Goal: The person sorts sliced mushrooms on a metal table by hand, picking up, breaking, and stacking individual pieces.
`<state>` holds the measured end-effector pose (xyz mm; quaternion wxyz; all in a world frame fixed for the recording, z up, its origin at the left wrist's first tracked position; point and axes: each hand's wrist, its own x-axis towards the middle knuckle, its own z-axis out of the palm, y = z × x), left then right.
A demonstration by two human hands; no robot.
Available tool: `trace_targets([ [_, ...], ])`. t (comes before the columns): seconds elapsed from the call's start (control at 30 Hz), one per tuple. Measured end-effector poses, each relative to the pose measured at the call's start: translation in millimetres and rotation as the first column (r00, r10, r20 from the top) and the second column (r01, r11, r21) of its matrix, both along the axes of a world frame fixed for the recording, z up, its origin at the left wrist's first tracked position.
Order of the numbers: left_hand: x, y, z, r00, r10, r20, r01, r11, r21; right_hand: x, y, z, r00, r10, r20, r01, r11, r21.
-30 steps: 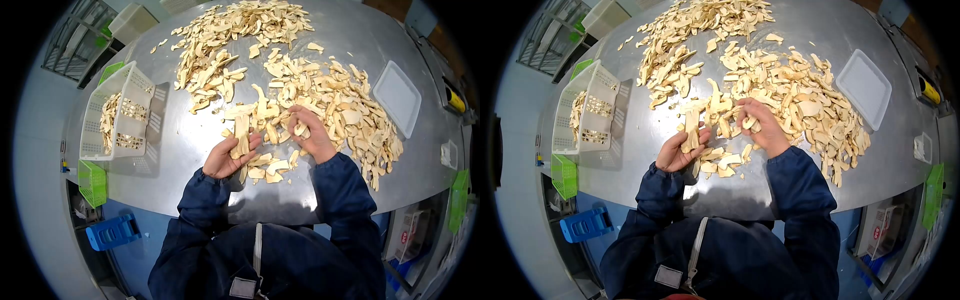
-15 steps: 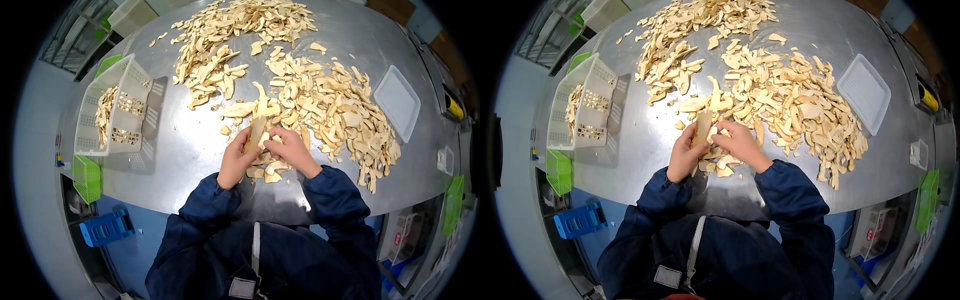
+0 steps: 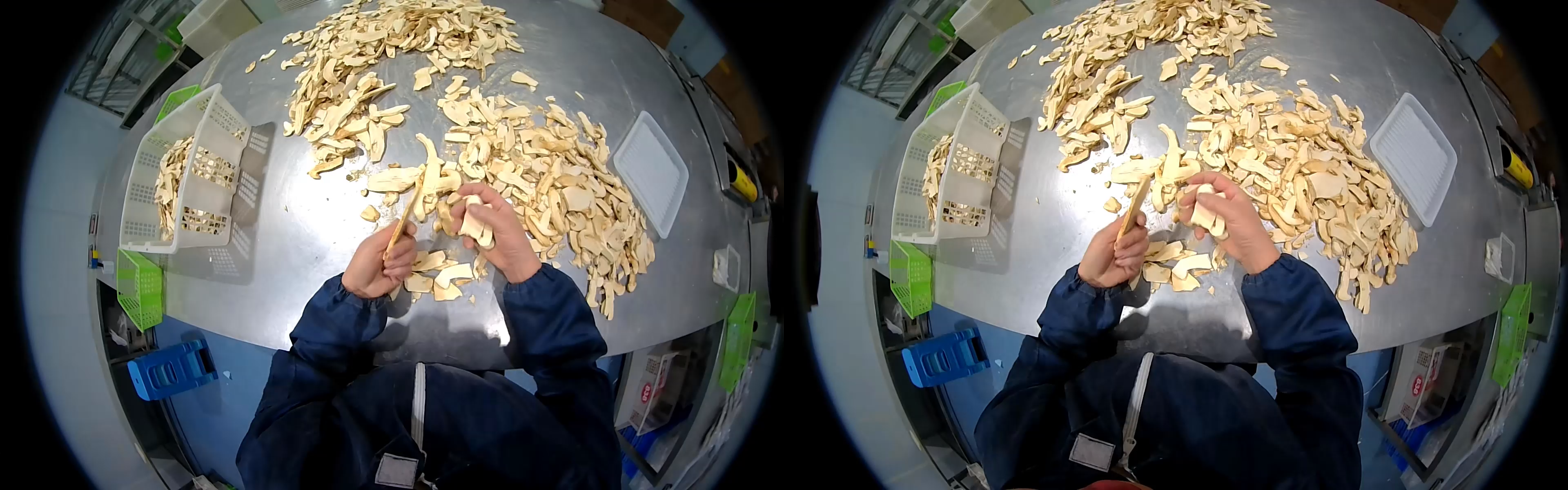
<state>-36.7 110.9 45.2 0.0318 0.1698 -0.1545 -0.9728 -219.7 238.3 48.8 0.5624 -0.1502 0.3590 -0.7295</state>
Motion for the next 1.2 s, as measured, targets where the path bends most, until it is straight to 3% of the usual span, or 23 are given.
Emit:
trace_targets([
  [0.1,1.1,2.9,1.7,0.971,-0.16,-0.179,0.226,0.86,0.458,3.1,-0.1,1.8,0.989,0.085,-0.118,-0.08,0.996,0.047],
  [0.13,0.5,3.8,-6.5,0.948,-0.194,-0.253,0.301,0.805,0.511,6.2,0.8,4.4,0.983,0.111,-0.145,-0.104,0.993,0.057],
  [0.23,-5.3,10.6,-10.1,0.918,-0.307,-0.251,0.396,0.732,0.554,8.3,1.0,1.5,0.977,0.14,-0.161,-0.12,0.985,0.128],
  [0.27,-7.0,11.1,-20.8,0.891,-0.338,-0.304,0.443,0.795,0.415,8.7,0.5,-1.6,0.98,0.115,-0.16,-0.09,0.984,0.154],
  [0.33,-13.8,23.4,12.7,0.97,-0.225,0.094,0.221,0.974,0.057,6.9,0.2,-5.8,0.979,0.069,-0.193,-0.033,0.982,0.184],
  [0.37,-15.8,27.2,24.6,0.96,-0.097,0.263,0.142,0.977,-0.161,4.3,0.9,-7.3,0.973,0.048,-0.226,-0.005,0.982,0.188],
  [0.4,-8.2,17.2,11.9,0.985,-0.157,0.066,0.168,0.961,-0.22,2.4,1.4,-7.9,0.966,0.027,-0.258,0.024,0.981,0.191],
  [0.63,-7.3,15.7,13.1,0.969,-0.07,0.235,0.199,0.785,-0.587,2.3,0.4,-10.5,0.948,0.009,-0.317,0.056,0.979,0.195],
  [0.9,-7.6,19.0,16.7,0.959,0.016,0.284,0.2,0.671,-0.714,8.4,1.3,-4.7,0.986,-0.026,-0.167,0.047,0.992,0.121],
  [1.1,-9.6,28.4,16.5,0.959,-0.047,0.279,0.254,0.575,-0.778,15.9,-0.1,-5.8,0.921,0.143,-0.362,-0.09,0.983,0.158],
  [1.17,-9.8,31.6,20.5,0.962,-0.07,0.265,0.251,0.614,-0.749,20.1,0.2,-6.5,0.951,0.141,-0.276,-0.107,0.985,0.136],
  [1.2,-10.1,31.7,21.4,0.957,-0.061,0.284,0.268,0.565,-0.78,20.4,0.8,-5.8,0.961,0.143,-0.237,-0.121,0.987,0.104],
])
